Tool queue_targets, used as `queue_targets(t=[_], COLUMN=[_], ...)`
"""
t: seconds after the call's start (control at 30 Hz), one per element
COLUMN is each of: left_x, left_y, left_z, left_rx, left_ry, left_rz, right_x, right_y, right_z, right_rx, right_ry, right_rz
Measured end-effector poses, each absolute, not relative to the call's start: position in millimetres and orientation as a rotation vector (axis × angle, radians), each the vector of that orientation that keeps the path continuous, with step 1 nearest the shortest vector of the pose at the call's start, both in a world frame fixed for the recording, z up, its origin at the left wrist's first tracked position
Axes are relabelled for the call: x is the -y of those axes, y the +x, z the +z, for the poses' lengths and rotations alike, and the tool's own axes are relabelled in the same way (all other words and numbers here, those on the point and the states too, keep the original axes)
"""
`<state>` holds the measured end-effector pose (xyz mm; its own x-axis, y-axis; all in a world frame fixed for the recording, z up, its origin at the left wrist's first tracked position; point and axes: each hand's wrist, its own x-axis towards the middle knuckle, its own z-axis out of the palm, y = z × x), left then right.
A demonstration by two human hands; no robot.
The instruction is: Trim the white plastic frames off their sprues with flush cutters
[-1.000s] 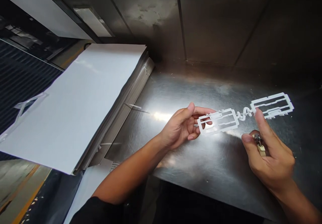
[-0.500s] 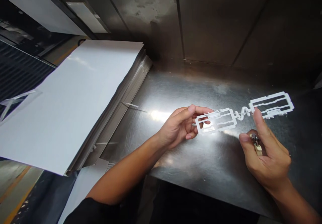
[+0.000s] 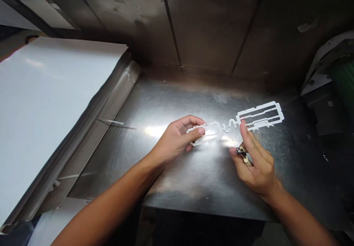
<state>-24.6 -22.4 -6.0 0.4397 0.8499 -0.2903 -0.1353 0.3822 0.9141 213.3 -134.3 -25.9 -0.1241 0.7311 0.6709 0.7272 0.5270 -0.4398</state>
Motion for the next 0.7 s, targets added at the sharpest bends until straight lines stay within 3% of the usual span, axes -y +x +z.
queue_targets(t=[0.37,0.7], left_x=[19,20], left_y=[-31,-30], left_z=[-3,-1], left_rx=[-0.936,-0.939], left_ry=[0.984,0.968], left_rz=[0.875,0.898], right_x=[129,125], right_y=[243,248], right_z=[-10,-11], right_rx=[1.146,1.081], right_ry=[-1.415,-1.419], right_rz=[0.23,0.341])
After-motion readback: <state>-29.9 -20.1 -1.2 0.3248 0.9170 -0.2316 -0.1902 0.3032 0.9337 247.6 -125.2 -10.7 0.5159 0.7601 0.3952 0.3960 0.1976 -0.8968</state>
